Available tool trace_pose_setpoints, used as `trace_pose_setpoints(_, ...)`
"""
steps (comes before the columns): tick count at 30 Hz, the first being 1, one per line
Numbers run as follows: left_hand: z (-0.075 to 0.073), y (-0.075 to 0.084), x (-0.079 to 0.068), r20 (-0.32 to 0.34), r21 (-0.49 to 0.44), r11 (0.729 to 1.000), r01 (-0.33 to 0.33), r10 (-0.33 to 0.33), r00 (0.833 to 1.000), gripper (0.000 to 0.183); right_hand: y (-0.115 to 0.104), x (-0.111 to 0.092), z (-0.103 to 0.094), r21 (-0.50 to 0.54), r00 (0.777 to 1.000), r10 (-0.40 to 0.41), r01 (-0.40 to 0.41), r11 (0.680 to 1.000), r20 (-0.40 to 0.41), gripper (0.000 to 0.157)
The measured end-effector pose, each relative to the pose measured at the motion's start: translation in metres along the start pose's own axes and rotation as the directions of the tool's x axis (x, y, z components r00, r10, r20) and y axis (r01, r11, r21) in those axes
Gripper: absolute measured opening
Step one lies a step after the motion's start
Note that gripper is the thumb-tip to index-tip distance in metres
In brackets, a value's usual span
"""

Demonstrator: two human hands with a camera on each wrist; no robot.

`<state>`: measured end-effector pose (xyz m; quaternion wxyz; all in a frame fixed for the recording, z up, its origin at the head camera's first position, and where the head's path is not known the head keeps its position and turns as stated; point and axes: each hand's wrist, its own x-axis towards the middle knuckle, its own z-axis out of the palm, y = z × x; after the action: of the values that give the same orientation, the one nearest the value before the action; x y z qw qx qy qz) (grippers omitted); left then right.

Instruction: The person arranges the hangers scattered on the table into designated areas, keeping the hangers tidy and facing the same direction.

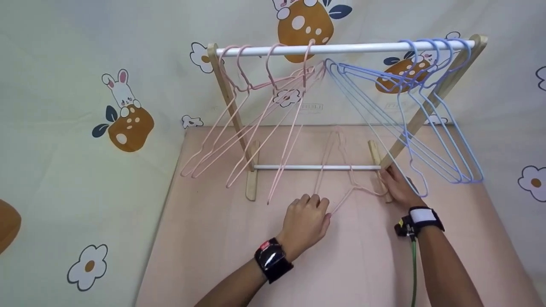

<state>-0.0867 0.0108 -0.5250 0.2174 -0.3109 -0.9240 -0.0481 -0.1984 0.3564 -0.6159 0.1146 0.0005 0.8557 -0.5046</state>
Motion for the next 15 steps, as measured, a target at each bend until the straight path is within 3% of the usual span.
trace_pose_setpoints(3, 0.024, 0.002, -0.001, 0.126, 0.039, 0.999, -0.009, 0.004, 0.992, 0.027, 0.001, -0.001, 0.001, 0.01, 1.0, -0.01, 0.01, 1.0, 0.004, 0.073)
trace_pose_setpoints(7, 0.049, 0.005, -0.002, 0.266, 0.059, 0.998, -0.008, -0.008, 0.964, 0.028, 0.003, -0.002, 0.001, 0.016, 0.999, -0.037, 0.037, 0.999, 0.001, 0.073)
trace_pose_setpoints(9, 0.058, 0.007, -0.001, 0.296, 0.073, 0.997, -0.006, -0.016, 0.955, 0.026, 0.003, -0.002, 0.001, 0.008, 0.999, -0.042, 0.042, 0.999, -0.004, 0.073)
trace_pose_setpoints(15, 0.079, 0.013, 0.003, 0.3, 0.122, 0.992, 0.003, -0.04, 0.953, 0.015, 0.003, -0.001, 0.001, -0.001, 0.998, -0.055, 0.055, 0.998, -0.012, 0.072)
